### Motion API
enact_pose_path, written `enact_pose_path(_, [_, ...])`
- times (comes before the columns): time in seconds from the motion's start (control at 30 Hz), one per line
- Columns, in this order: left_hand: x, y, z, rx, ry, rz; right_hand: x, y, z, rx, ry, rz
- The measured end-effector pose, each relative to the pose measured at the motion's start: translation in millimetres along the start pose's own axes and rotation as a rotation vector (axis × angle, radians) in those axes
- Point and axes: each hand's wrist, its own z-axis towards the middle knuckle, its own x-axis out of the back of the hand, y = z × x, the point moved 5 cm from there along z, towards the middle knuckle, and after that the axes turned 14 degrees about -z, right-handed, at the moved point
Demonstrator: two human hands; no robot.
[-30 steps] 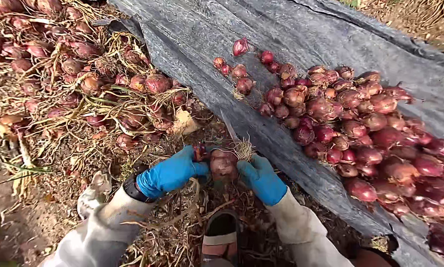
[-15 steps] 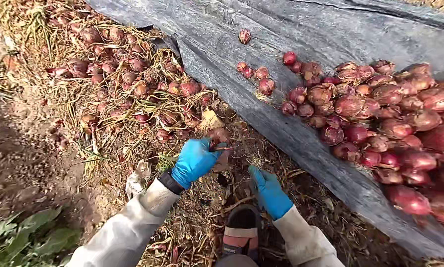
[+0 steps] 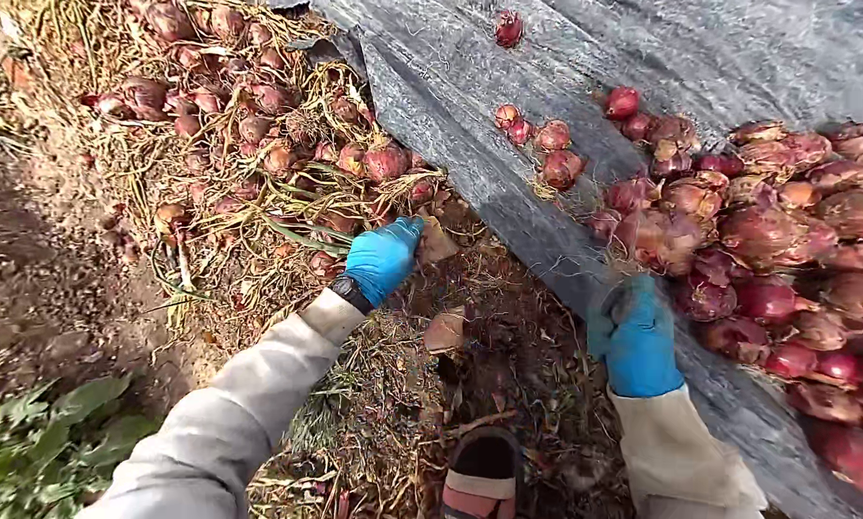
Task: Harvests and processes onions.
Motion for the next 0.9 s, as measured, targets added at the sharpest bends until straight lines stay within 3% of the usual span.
enact_pose_path(0.13, [8,-51,6,0.312,-0.072,0.055,-3,12,-14,-0.028,-0.077,0.024])
enact_pose_path(0.23, [-8,-53,-19,0.179,-0.149,-0.197,-34,43,-43,-0.185,-0.284,-0.060])
enact_pose_path(0.33, [-5,-8,-71,-0.171,0.004,-0.814,-66,49,-61,-0.256,-0.467,0.042])
enact_pose_path(0.4, [2,34,-108,-0.296,-0.098,-1.295,-76,39,-68,-0.195,-0.534,0.119])
enact_pose_path(0.47, [4,61,-132,-0.272,-0.194,-1.529,-75,21,-74,-0.109,-0.561,0.153])
enact_pose_path(0.57, [8,78,-146,-0.190,-0.426,-1.636,-62,-1,-84,-0.045,-0.536,0.244])
enact_pose_path(0.67, [17,84,-149,-0.110,-0.493,-1.513,-49,-4,-97,0.044,-0.503,0.281])
enact_pose_path(0.73, [37,80,-152,-0.135,-0.300,-1.319,-48,5,-108,0.060,-0.510,0.227])
enact_pose_path(0.83, [67,81,-158,-0.385,0.157,-0.766,-50,25,-124,0.056,-0.501,0.221])
enact_pose_path(0.9, [69,85,-167,-0.483,0.250,-0.644,-53,41,-129,-0.040,-0.481,0.218])
